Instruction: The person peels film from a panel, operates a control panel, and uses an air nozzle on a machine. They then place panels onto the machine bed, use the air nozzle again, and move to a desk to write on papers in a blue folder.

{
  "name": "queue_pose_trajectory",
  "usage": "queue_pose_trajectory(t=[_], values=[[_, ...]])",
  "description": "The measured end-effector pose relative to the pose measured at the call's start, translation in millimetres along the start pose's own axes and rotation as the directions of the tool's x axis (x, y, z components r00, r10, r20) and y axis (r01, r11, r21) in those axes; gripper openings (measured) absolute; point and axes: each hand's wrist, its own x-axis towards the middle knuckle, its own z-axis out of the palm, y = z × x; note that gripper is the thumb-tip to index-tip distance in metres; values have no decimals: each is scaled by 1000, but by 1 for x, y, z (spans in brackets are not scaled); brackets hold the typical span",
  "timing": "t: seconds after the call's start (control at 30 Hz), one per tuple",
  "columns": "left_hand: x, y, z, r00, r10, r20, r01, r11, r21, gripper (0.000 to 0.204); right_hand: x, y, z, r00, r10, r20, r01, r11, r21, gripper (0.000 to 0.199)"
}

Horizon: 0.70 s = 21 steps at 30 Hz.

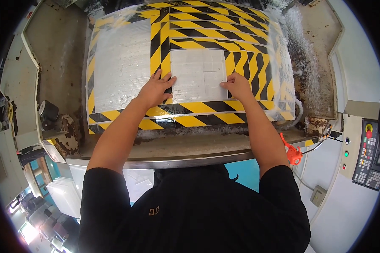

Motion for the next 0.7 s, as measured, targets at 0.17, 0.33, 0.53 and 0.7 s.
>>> queue_pose_trajectory(t=[0.17, 0.33, 0.53, 0.7], values=[[1, 1, 2, 1000, 6, -11, -6, 1000, -9, 74, 1, 8, 1, 999, -31, -36, 32, 999, 29, 43], [4, -2, 4, 999, 19, -38, -18, 999, 28, 72, 2, 7, 1, 999, -41, -34, 43, 998, 38, 41], [3, -2, 2, 1000, 5, -29, -4, 1000, 30, 70, 1, 3, -1, 1000, 7, 12, -7, 1000, 7, 42], [1, -1, 1, 1000, -7, -14, 8, 999, 41, 70, 0, 6, 1, 1000, -8, 13, 8, 1000, 4, 41]])
